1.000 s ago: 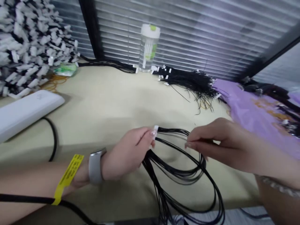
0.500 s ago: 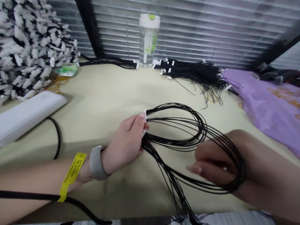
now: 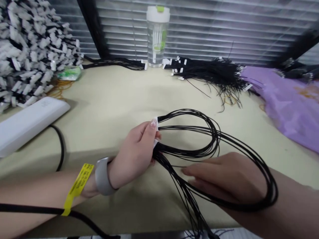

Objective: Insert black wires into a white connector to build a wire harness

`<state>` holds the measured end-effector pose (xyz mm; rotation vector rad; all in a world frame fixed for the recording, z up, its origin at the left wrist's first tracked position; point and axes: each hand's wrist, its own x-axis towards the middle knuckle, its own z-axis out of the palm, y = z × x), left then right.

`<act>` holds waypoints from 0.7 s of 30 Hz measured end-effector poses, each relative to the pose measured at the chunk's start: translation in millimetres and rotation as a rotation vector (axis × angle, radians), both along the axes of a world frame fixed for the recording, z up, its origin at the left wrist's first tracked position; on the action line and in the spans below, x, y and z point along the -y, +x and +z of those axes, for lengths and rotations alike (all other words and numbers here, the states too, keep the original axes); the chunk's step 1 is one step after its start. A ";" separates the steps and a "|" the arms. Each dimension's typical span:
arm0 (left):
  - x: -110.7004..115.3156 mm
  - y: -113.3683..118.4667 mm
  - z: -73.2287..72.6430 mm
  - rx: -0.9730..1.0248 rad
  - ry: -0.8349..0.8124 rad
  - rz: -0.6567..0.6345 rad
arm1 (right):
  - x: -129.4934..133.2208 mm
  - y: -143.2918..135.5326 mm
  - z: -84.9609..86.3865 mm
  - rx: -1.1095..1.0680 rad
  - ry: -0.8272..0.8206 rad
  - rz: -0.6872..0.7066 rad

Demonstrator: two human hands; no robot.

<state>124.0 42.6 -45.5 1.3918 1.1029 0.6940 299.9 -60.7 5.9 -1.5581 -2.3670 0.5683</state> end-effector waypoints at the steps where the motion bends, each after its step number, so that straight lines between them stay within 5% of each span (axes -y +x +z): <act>1: 0.2 -0.3 -0.7 -0.004 0.013 0.001 | -3.8 -3.7 -2.9 -0.018 -0.037 -0.022; 6: 0.0 -0.2 1.5 -0.027 0.065 -0.003 | -22.7 -16.3 -13.3 -0.103 -0.149 -0.094; 13: 2.1 0.8 4.3 -0.012 0.054 -0.037 | -12.8 -10.0 -11.6 -0.150 0.142 -0.106; 21: 2.4 -0.4 3.0 -0.010 0.056 -0.026 | -13.5 -5.8 -18.8 0.017 0.006 0.035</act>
